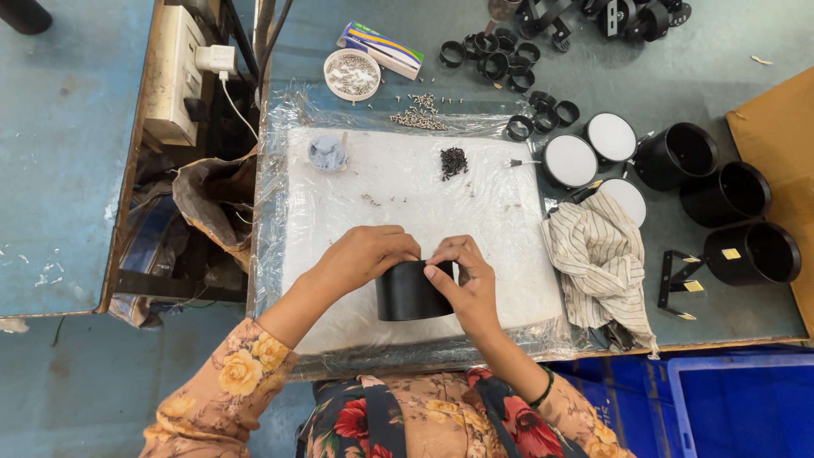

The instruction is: The person assembles black cylindrical light fixtures by hand, inserting small metal components and using a green pneumatic tool to drive fasteners. They wipe the fixture with a cloth, attach a metal bracket, and place the completed unit into a blue bin.

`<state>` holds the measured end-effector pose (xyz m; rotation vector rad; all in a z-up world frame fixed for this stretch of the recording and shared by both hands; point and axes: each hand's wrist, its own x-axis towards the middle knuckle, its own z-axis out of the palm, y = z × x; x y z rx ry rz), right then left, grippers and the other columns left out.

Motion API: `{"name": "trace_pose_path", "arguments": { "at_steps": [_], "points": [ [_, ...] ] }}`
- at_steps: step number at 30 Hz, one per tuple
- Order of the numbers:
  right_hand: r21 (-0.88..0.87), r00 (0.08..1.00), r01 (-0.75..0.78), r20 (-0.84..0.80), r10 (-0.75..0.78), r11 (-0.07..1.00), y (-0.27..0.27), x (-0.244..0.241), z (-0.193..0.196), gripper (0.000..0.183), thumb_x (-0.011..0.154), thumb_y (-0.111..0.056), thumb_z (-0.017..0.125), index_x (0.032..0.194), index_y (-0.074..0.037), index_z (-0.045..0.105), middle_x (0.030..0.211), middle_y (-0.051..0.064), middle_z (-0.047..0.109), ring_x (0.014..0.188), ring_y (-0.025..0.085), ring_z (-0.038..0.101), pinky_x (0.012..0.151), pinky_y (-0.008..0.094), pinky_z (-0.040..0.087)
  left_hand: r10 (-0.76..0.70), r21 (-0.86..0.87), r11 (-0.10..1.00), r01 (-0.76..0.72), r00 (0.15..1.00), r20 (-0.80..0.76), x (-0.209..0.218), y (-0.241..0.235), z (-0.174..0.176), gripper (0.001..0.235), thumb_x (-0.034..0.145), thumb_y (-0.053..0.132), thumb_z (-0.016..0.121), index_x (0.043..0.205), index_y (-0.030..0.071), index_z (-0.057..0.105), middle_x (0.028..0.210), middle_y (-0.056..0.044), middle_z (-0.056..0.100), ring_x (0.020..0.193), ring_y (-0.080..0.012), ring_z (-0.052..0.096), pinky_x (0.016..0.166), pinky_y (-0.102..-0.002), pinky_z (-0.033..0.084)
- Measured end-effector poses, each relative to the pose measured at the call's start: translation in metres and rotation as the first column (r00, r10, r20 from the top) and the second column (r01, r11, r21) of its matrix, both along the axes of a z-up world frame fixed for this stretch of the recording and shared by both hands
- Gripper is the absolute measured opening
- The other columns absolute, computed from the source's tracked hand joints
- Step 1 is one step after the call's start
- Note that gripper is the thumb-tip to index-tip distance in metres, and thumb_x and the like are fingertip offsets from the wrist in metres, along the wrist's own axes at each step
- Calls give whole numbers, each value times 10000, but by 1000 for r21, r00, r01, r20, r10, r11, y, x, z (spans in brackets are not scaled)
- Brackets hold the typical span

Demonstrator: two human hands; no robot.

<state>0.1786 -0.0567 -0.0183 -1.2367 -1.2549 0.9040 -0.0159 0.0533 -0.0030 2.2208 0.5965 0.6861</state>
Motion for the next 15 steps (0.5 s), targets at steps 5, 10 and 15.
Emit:
{"name": "trace_pose_path", "arguments": {
  "at_steps": [5, 10, 15],
  "points": [
    [-36, 988, -95, -129, 90, 995, 4, 8, -1, 50, 887, -16, 748, 916, -17, 708, 1053, 78, 629, 1017, 168, 594, 946, 286, 450, -14, -13, 1000, 14, 1000, 1, 1, 1, 1, 85, 900, 168, 684, 970, 128, 710, 872, -37, 692, 807, -273, 693, 680, -371, 534],
    [-79, 974, -127, -199, 110, 989, 4, 14, -4, 24, 887, -11, 732, 896, -7, 710, 1036, 73, 635, 1000, 159, 586, 922, 289, 448, -15, -36, 999, 15, 1000, -15, 2, 0, 5, 83, 895, 164, 685, 962, 124, 715, 884, -29, 707, 810, -267, 698, 683, -367, 534],
    [-128, 956, -168, -262, 130, 977, 6, 20, -7, 24, 885, -11, 733, 890, -8, 709, 1032, 68, 642, 995, 152, 580, 923, 285, 439, -17, -30, 999, 16, 1000, -18, 4, -1, 5, 82, 894, 172, 689, 956, 126, 716, 886, -28, 712, 809, -270, 696, 681, -371, 531]
  ]
}}
